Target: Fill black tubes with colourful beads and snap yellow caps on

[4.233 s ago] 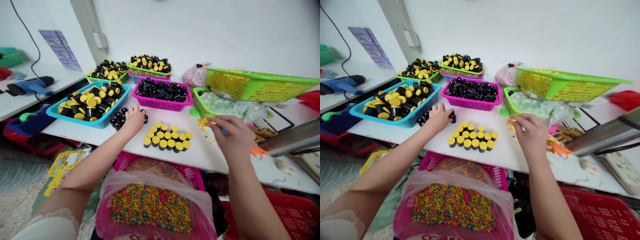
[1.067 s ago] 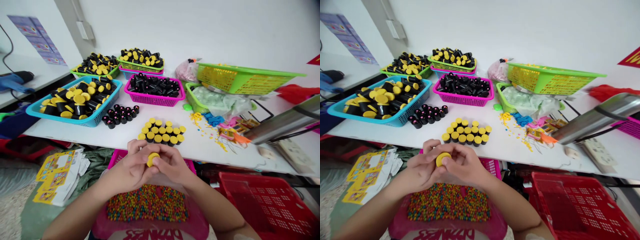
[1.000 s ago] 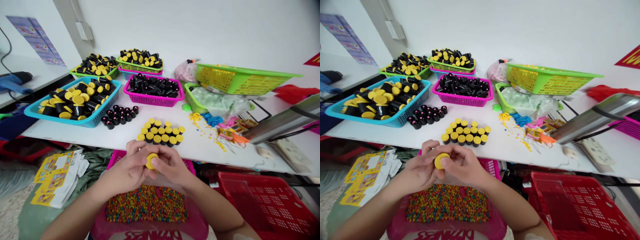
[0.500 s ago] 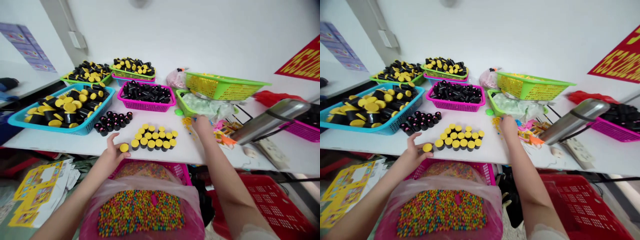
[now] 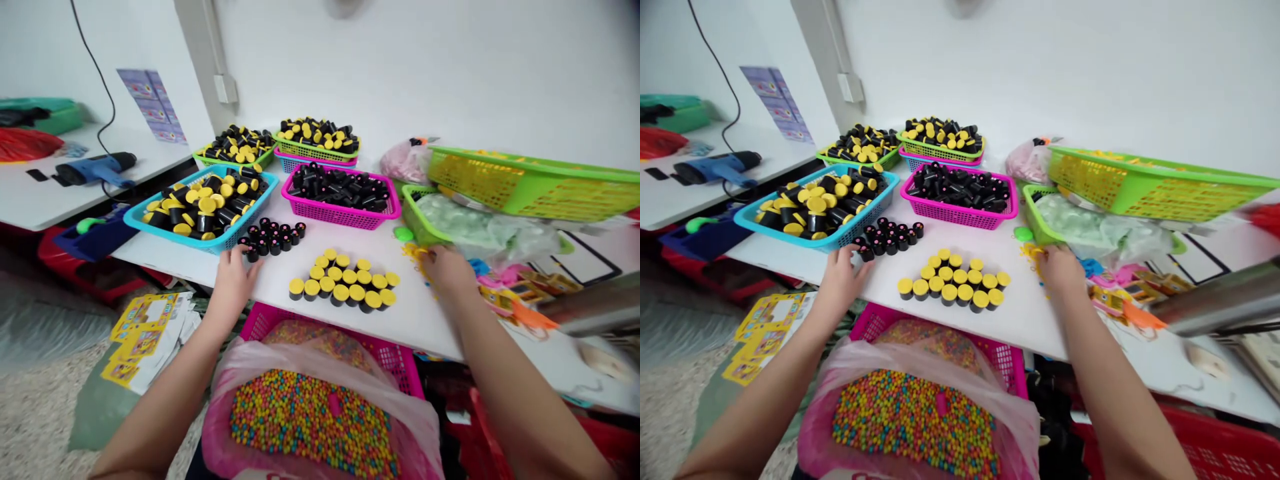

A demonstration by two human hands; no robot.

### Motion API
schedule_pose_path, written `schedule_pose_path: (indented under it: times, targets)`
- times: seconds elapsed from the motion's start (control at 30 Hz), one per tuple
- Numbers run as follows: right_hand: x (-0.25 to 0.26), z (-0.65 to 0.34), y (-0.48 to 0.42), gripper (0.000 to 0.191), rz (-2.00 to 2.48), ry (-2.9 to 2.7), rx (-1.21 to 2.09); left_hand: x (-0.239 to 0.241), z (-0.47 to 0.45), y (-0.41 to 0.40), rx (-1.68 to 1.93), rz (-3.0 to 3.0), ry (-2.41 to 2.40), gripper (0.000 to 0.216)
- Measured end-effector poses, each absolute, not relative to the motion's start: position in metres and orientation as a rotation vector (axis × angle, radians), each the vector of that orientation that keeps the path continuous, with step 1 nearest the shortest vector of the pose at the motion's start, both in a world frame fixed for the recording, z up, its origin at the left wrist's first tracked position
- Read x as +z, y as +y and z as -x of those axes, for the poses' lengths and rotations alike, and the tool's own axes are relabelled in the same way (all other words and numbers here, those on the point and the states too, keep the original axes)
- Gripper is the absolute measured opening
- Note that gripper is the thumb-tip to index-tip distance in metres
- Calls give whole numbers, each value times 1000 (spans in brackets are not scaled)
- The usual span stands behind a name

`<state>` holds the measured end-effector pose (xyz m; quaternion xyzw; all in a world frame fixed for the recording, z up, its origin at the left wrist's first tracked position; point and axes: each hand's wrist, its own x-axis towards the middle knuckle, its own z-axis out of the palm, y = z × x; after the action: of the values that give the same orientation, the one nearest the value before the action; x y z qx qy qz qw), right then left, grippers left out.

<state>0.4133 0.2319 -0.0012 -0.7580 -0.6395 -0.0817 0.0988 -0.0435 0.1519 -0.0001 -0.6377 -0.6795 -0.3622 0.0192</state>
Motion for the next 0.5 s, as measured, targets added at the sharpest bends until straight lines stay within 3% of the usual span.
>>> schedule_pose_path:
  times: [0.2, 0.4, 0.5]
  targets:
    - [17, -421, 216, 38, 2182, -1747, -231, 1, 44, 168, -977, 2002, -2189, 33]
    - [22, -409, 198, 28, 2020, -1725, -209, 10, 49, 154, -907, 2142, -2163, 16]
    - [23, -387, 183, 27, 1844, -1759, -111, 9, 49, 147, -996, 2148, -2183, 26]
